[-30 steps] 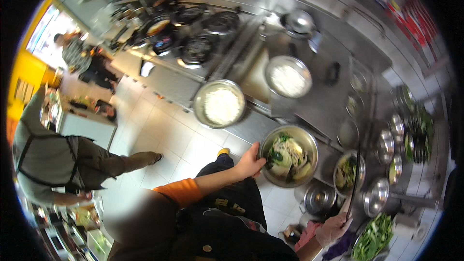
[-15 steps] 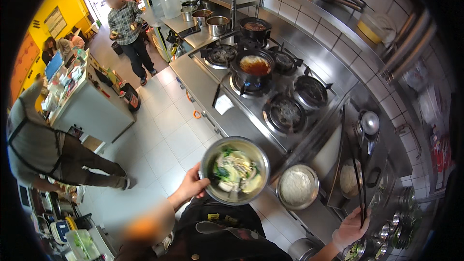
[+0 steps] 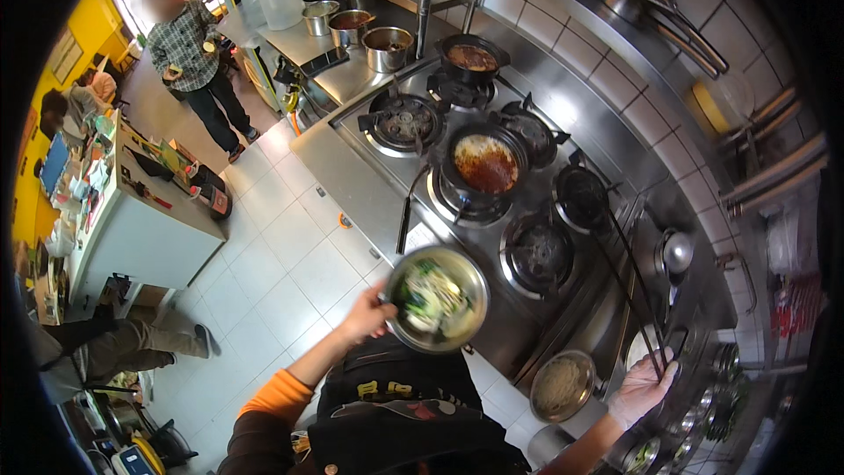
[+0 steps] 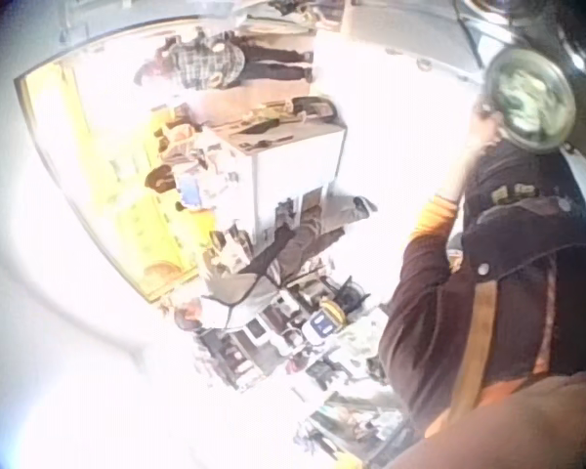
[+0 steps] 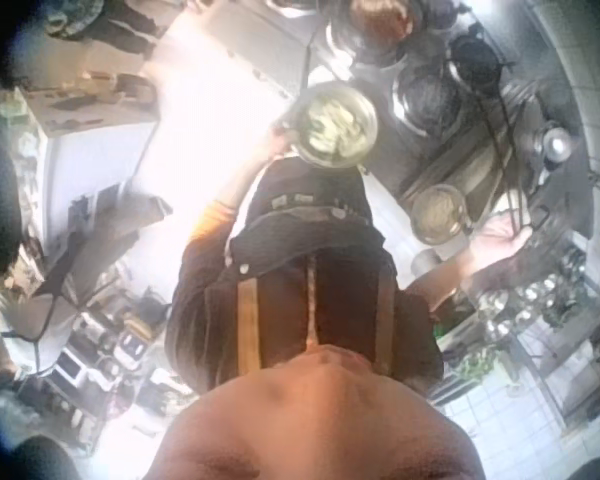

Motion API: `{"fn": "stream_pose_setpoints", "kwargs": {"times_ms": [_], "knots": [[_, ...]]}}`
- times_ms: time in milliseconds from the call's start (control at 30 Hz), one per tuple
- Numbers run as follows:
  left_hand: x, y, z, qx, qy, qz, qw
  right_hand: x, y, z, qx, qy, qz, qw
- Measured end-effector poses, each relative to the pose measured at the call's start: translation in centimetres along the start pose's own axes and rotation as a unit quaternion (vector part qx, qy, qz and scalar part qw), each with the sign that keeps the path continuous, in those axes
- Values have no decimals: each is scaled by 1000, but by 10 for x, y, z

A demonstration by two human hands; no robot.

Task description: The person prepares noodle dishes in a commercial kitchen. They blanch noodles and vegetables in boiling water, transfer them to bowls, add broth and toppings, and place the bowls on a stove to heat.

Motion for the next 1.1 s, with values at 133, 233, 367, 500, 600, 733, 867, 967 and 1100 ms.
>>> {"fn": "stream_pose_setpoints", "kwargs": {"times_ms": [133, 233, 367, 500, 600, 733, 867, 967, 1100], "knots": [[14, -23, 41, -99, 89, 24, 991, 13, -18, -14, 39, 33, 29, 998], [29, -27, 1, -104, 116, 2, 988, 14, -11, 13, -60, -1, 50, 997], [98, -30, -118, -27, 41, 98, 994, -8, 17, 2, 178, 175, -92, 964], [184, -69, -216, 76, 14, 151, 986, 53, 21, 77, 117, 183, -94, 972], [260, -117, -254, 62, -1, 230, 971, 122, 21, 131, 169, 275, -190, 927], [351, -200, -274, -15, -66, 288, 955, 260, -6, 233, 61, 368, -198, 906], [414, -277, -272, -76, -160, 309, 935, 374, -43, 288, 70, 311, -144, 937], [451, -324, -260, -106, -208, 347, 908, 442, -76, 302, 107, 246, -61, 962], [488, -377, -233, -149, -254, 368, 882, 490, -113, 291, 191, 203, -88, 956]]}}
Point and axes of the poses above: each hand's wrist, its own y-axis away from the middle knuckle, its own z-axis out of the palm, x = y × z, the point moved 10 cm from there along -y, towards the middle knuckle, and after that the axes turned 12 degrees about -y, right-handed, at the moved point
